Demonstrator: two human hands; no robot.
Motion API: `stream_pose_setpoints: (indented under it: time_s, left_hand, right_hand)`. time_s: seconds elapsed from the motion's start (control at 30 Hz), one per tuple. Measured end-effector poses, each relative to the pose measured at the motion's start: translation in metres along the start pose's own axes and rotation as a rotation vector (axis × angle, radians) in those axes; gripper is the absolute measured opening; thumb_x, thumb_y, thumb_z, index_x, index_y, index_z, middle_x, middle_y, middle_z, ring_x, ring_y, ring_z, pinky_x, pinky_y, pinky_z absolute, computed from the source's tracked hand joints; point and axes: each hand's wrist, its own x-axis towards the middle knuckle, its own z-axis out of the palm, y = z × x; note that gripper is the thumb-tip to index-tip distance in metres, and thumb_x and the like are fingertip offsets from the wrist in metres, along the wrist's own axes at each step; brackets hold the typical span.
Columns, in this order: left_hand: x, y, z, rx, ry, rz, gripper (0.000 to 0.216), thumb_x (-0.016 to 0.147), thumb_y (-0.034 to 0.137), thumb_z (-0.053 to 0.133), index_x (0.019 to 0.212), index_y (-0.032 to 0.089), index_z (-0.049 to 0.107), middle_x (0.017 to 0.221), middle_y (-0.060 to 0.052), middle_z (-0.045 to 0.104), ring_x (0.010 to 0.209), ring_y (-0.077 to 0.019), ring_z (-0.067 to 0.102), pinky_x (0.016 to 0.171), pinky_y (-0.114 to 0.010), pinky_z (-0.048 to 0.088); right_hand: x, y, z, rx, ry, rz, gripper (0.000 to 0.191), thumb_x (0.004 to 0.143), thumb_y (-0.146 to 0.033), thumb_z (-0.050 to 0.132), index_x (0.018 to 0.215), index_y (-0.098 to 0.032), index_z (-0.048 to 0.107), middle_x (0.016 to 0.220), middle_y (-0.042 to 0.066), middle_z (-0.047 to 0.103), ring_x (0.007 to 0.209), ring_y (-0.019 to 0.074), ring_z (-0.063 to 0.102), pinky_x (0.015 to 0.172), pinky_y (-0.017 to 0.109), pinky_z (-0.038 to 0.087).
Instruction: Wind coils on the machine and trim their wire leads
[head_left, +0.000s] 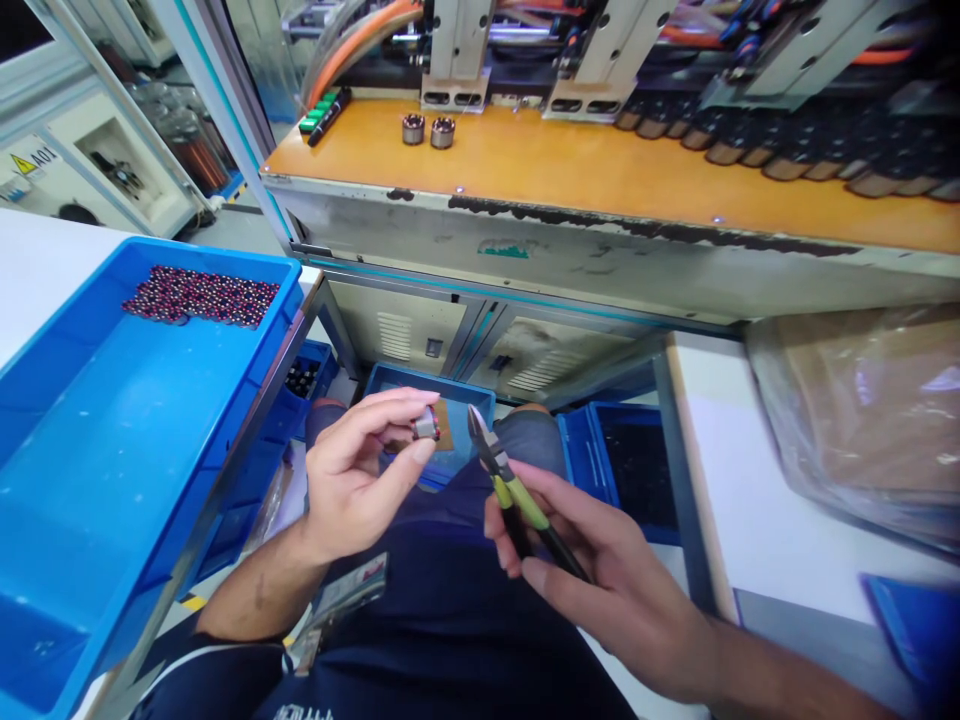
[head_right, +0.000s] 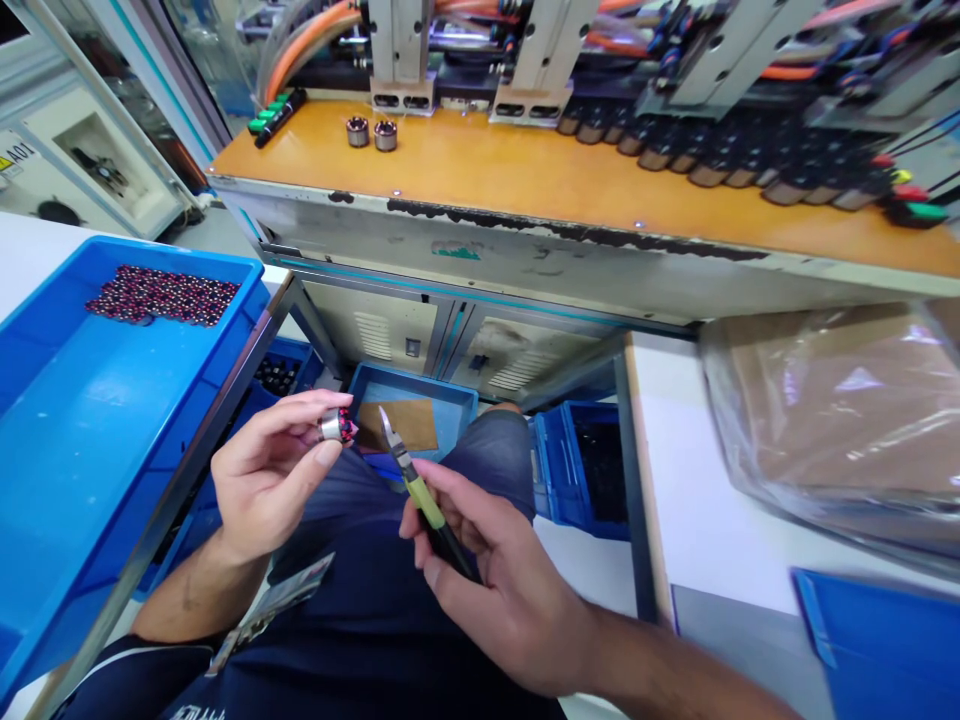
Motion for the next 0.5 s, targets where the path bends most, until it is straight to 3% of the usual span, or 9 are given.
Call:
stream_pose_setpoints:
  time_s: [0.17, 0.27, 0.4, 0.5]
  left_hand:
    - [0.004, 0.002, -0.006, 0.046, -0.051, 0.072, 0.033, 0.076, 0.004, 0.075, 0.107, 0.017, 0.071, 0.113, -0.012, 0.074, 0.104, -0.0207, 0.071, 0.082, -0.027, 0.061]
    - [0.006, 0.003, -0.010, 0.106, -0.128, 0.181, 0.032, 0.076, 0.002, 0.075, 0.104, 0.017, 0.070, 0.121, -0.013, 0.070, 0.100, -0.0208, 0.072, 0.083, -0.031, 0.063]
    - [0.005, 0.001, -0.011, 0.074, -0.156, 0.271, 0.057, 0.073, -0.006, 0.074, 0.119, 0.023, 0.058, 0.132, -0.011, 0.062, 0.100, -0.0196, 0.073, 0.081, -0.033, 0.066]
    - [0.003, -0.001, -0.008, 0.021, -0.142, 0.275, 0.073, 0.070, -0.011, 0.072, 0.129, 0.025, 0.050, 0.124, -0.009, 0.066, 0.106, -0.0213, 0.071, 0.083, -0.034, 0.065]
  right_hand:
    - [-0.004, 0.000, -0.009, -0.029, 0.021, 0.008, 0.050, 0.092, -0.009, 0.058, 0.135, -0.034, 0.053, 0.096, 0.002, 0.066, 0.085, 0.0104, 0.064, 0.079, 0.021, 0.056]
    - [-0.008, -0.002, -0.015, -0.044, -0.039, -0.004, 0.057, 0.093, -0.009, 0.056, 0.140, -0.039, 0.048, 0.101, 0.001, 0.065, 0.083, 0.0086, 0.063, 0.078, 0.019, 0.056]
    - [-0.013, -0.007, -0.019, -0.102, -0.102, 0.007, 0.059, 0.095, -0.008, 0.051, 0.143, -0.042, 0.044, 0.103, 0.002, 0.063, 0.085, 0.0086, 0.062, 0.081, 0.020, 0.055]
    - [-0.018, -0.010, -0.021, -0.120, -0.160, -0.009, 0.067, 0.094, -0.006, 0.049, 0.147, -0.044, 0.036, 0.113, 0.003, 0.061, 0.096, 0.0109, 0.063, 0.094, 0.026, 0.053]
